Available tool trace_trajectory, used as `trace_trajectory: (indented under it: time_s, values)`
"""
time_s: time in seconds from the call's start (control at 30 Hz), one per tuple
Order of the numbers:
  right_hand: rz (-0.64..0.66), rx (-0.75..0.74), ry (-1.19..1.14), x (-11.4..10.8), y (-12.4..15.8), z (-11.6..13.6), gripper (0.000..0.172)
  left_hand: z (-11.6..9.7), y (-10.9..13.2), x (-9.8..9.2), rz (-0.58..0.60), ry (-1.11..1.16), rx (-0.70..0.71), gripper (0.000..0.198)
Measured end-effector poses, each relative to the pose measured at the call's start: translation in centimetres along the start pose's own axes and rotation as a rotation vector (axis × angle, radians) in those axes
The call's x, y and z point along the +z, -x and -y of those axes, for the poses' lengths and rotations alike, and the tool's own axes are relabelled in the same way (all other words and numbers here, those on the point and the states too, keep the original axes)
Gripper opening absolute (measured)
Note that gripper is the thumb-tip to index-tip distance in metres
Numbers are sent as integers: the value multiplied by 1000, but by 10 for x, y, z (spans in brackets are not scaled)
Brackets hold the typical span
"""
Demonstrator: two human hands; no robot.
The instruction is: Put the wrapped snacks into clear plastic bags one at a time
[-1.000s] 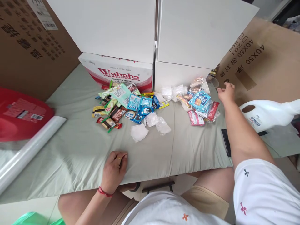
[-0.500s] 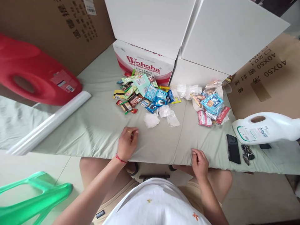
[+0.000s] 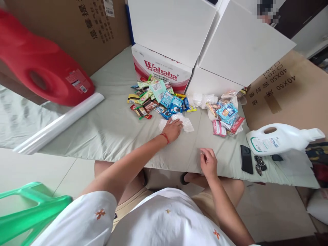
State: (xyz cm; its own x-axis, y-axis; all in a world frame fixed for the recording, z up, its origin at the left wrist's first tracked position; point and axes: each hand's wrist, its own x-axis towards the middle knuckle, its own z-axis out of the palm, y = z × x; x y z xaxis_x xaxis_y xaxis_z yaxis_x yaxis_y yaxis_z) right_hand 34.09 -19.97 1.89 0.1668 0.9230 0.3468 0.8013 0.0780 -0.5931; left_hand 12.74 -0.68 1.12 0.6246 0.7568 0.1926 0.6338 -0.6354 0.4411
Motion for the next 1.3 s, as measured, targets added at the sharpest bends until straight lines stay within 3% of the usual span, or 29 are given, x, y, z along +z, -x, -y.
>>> trace_trajectory:
  time_s: [0.13, 0.2, 0.3, 0.33, 0.4, 0.47, 0.53, 0.67, 0.87, 0.93, 1.03, 1.17, 1.3]
  values:
    - [90, -60, 23, 32, -70, 15, 46, 25, -6, -13, 41, 19, 55, 35]
    - [182, -59, 71, 51, -101, 18, 50, 20, 2, -26, -38, 36, 116, 29]
    - [245, 18, 97, 67, -119, 19, 34, -7, 36, -33, -261, 163, 92, 25]
    - [212, 44, 72, 69, -115, 20, 29, -19, 53, -30, -330, 241, 27, 26]
    - [73, 87, -11, 66, -90, 23, 23, -40, 88, -17, -355, 452, -153, 28]
    - [-74, 119, -100, 59, -50, 30, 21, -59, 119, -2, -313, 721, -400, 33]
    - [-116, 117, -171, 54, -7, 40, 21, -73, 137, 10, -205, 966, -539, 43]
    - [91, -12, -258, 56, 44, 56, 25, -81, 136, 15, -83, 1123, -554, 46]
    - [181, -13, -349, 56, 36, 56, 26, -71, 128, 16, -12, 1085, -596, 35]
    - [220, -15, -418, 47, 28, 52, 26, -68, 136, 15, -65, 1067, -592, 33]
    - [97, 47, -338, 34, 2, 38, 26, -61, 152, 6, -184, 919, -547, 29]
    - [-37, 104, -34, 36, -66, 6, 30, -39, 165, -9, -341, 575, -484, 21]
    - [58, 187, 221, 48, -131, -18, 48, -16, 168, -10, -413, 385, -506, 19]
